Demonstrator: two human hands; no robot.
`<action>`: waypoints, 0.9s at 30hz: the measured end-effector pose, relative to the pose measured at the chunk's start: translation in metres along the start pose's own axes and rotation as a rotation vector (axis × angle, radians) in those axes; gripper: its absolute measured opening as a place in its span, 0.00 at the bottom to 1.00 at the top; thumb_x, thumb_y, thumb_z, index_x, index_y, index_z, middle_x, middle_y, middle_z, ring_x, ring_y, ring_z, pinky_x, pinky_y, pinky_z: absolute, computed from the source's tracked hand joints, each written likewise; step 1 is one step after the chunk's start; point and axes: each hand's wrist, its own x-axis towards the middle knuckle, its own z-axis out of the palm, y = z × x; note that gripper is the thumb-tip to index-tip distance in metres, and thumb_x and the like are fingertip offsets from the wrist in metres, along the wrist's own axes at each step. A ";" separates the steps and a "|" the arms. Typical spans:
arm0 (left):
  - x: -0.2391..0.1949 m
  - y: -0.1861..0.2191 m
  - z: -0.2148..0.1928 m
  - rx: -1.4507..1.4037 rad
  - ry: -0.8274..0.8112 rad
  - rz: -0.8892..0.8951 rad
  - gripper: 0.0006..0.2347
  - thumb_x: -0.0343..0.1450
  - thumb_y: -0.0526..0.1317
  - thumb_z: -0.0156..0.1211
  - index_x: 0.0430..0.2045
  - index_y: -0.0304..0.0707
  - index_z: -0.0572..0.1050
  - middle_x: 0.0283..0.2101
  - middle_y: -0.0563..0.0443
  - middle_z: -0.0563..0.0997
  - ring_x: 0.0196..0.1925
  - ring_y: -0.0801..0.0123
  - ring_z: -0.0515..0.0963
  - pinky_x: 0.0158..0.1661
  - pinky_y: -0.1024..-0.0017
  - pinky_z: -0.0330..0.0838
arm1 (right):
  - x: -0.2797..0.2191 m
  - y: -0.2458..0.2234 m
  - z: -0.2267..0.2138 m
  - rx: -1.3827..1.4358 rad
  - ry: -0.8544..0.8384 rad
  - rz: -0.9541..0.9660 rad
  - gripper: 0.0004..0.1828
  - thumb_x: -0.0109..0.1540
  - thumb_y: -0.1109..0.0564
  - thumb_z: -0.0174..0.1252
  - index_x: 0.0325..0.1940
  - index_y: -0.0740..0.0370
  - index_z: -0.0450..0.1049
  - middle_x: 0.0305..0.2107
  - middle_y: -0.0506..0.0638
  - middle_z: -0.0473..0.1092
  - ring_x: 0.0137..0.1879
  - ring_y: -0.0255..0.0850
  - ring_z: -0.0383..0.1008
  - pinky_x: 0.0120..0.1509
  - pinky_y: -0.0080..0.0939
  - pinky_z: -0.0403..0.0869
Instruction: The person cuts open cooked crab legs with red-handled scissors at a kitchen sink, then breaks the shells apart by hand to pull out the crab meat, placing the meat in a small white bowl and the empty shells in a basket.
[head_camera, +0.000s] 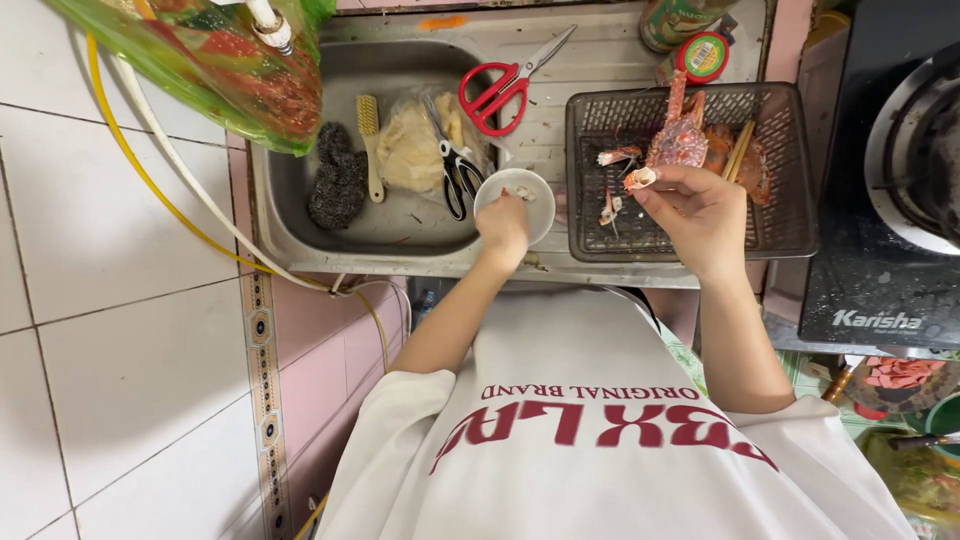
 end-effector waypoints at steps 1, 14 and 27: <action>-0.004 -0.003 -0.008 0.001 -0.002 0.003 0.09 0.68 0.35 0.56 0.21 0.41 0.84 0.25 0.44 0.85 0.27 0.58 0.86 0.26 0.63 0.77 | -0.001 0.000 0.003 0.000 0.004 0.002 0.12 0.66 0.73 0.63 0.53 0.76 0.74 0.46 0.55 0.77 0.54 0.39 0.79 0.62 0.36 0.78; -0.049 0.059 -0.207 -0.365 0.010 0.496 0.03 0.64 0.36 0.64 0.23 0.37 0.81 0.26 0.44 0.81 0.28 0.51 0.83 0.28 0.56 0.75 | -0.017 -0.044 -0.001 -0.152 0.019 -0.077 0.12 0.63 0.73 0.63 0.50 0.70 0.78 0.48 0.52 0.76 0.54 0.36 0.77 0.58 0.33 0.75; -0.052 0.056 -0.360 -0.596 0.517 0.851 0.06 0.72 0.41 0.70 0.40 0.46 0.81 0.39 0.58 0.76 0.41 0.66 0.77 0.39 0.68 0.74 | -0.004 -0.069 -0.016 -0.447 -0.055 -0.366 0.13 0.59 0.70 0.67 0.47 0.65 0.80 0.43 0.53 0.78 0.50 0.41 0.80 0.56 0.37 0.77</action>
